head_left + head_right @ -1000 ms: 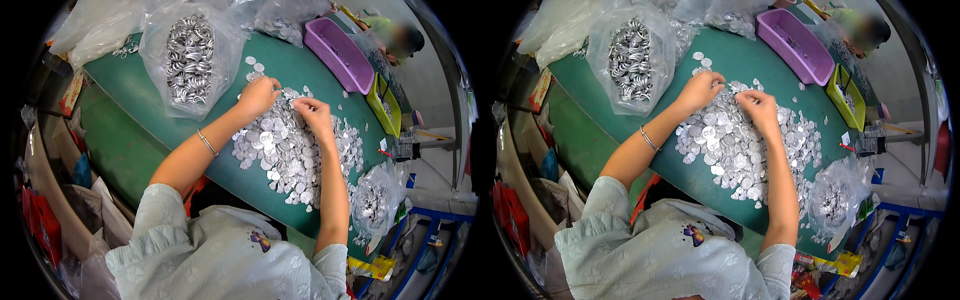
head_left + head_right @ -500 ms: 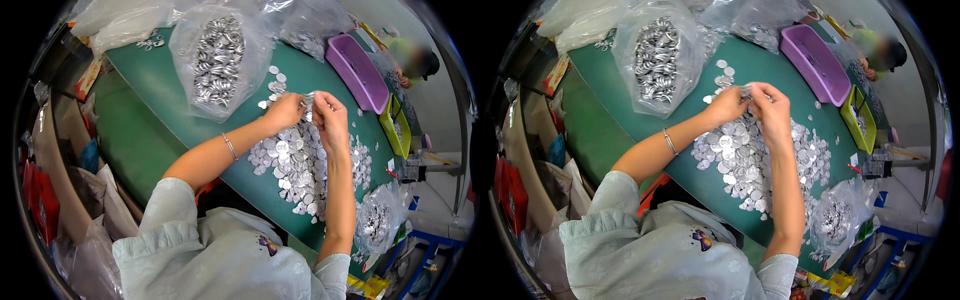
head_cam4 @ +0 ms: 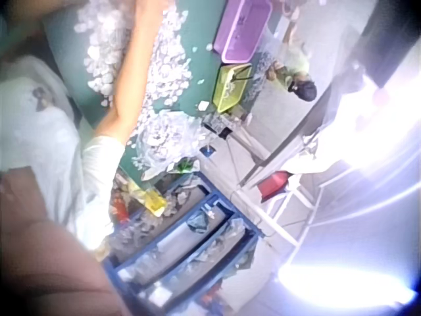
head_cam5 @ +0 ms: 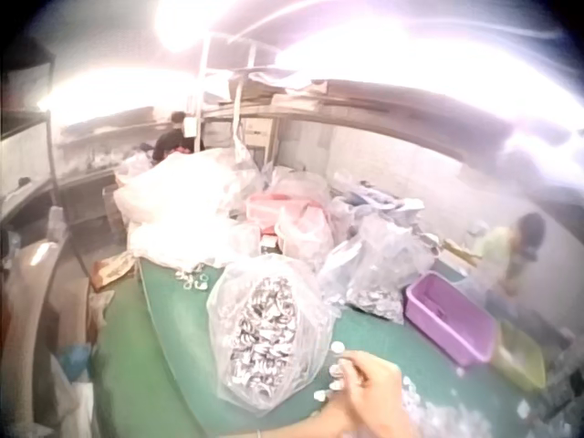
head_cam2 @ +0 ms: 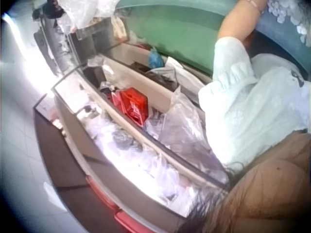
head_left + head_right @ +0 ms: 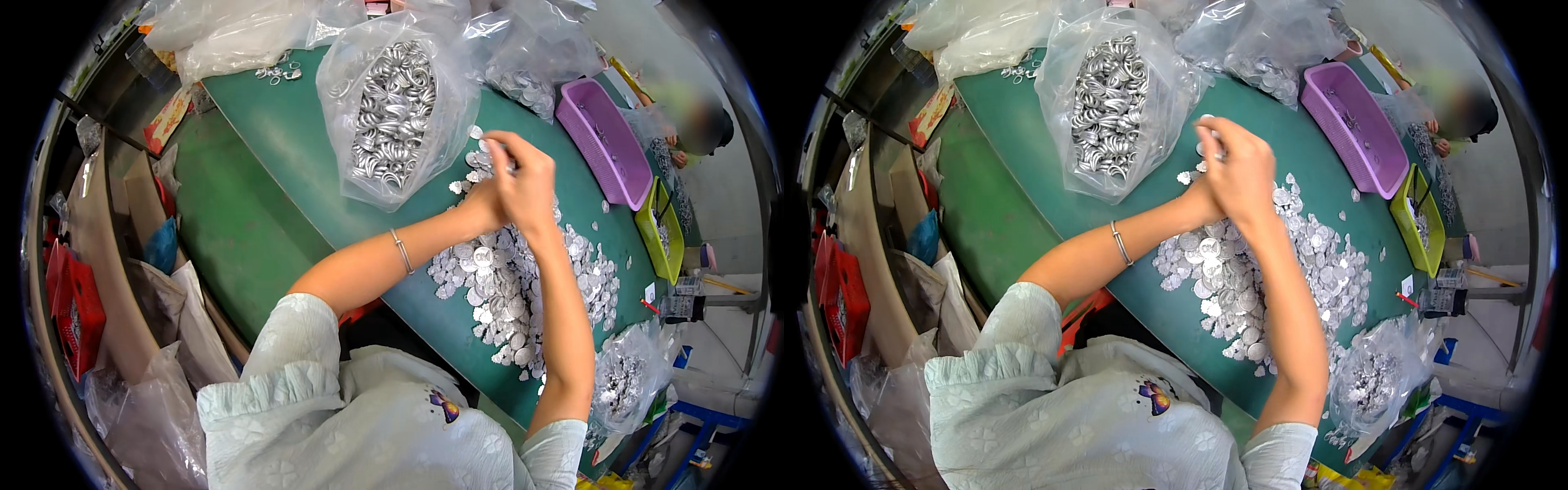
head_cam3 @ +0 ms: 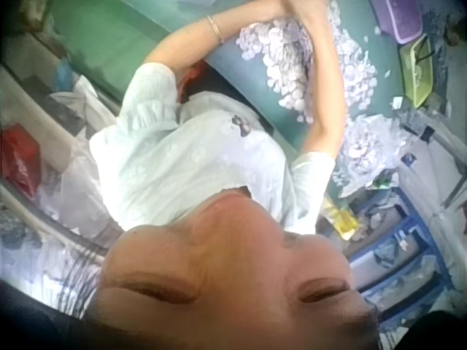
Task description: The person sorts a large pile of small, silver-colored metal discs on a green table. They pick up the discs by hand, inspect them, and place them into clear plastic bags or piles.
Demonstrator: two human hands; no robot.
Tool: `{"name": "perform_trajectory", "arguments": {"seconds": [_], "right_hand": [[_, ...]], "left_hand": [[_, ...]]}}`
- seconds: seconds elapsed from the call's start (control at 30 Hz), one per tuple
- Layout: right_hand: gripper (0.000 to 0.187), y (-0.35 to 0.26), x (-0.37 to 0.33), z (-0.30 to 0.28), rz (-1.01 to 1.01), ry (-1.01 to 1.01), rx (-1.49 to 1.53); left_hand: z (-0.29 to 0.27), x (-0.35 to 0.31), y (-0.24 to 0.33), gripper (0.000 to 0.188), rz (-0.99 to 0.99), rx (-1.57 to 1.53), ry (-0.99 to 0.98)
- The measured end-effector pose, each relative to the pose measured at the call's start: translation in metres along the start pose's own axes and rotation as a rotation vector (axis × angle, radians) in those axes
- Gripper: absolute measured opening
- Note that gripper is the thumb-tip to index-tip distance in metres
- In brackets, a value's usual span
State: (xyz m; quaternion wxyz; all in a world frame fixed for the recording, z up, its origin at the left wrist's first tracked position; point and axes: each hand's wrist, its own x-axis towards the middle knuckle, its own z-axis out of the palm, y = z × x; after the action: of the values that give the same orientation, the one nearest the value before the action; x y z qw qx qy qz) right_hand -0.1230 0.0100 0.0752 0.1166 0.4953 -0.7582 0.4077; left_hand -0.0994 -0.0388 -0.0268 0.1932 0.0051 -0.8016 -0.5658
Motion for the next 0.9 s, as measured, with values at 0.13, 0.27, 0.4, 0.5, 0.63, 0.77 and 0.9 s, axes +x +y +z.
{"name": "perform_trajectory", "arguments": {"seconds": [0.13,0.27,0.4,0.5,0.63,0.77,0.9], "right_hand": [[0.019,0.049,-0.025,-0.046,0.507,-0.067,0.072],[0.014,0.107,-0.064,-0.064,0.622,-0.070,-0.040],[0.019,0.109,-0.078,-0.067,0.461,-0.208,-0.244],[0.027,0.105,-0.082,-0.058,0.370,-0.236,-0.231],[0.030,0.088,-0.079,-0.050,0.477,-0.322,-0.617],[0.024,0.095,-0.080,-0.056,0.452,-0.266,-0.496],[0.018,0.098,-0.080,-0.073,0.519,-0.280,-0.341]], "left_hand": [[-0.011,0.002,0.013,0.025,-0.037,0.357,-0.059],[-0.025,0.006,0.006,0.027,-0.071,0.410,0.014],[-0.027,0.006,0.011,0.032,-0.059,0.450,-0.084],[-0.022,0.004,0.008,0.036,-0.045,0.516,-0.141],[-0.016,0.003,0.006,0.031,0.007,0.556,-0.213],[-0.017,0.006,0.009,0.034,0.032,0.560,-0.222],[-0.018,0.008,0.003,0.042,-0.046,0.468,-0.191]]}}
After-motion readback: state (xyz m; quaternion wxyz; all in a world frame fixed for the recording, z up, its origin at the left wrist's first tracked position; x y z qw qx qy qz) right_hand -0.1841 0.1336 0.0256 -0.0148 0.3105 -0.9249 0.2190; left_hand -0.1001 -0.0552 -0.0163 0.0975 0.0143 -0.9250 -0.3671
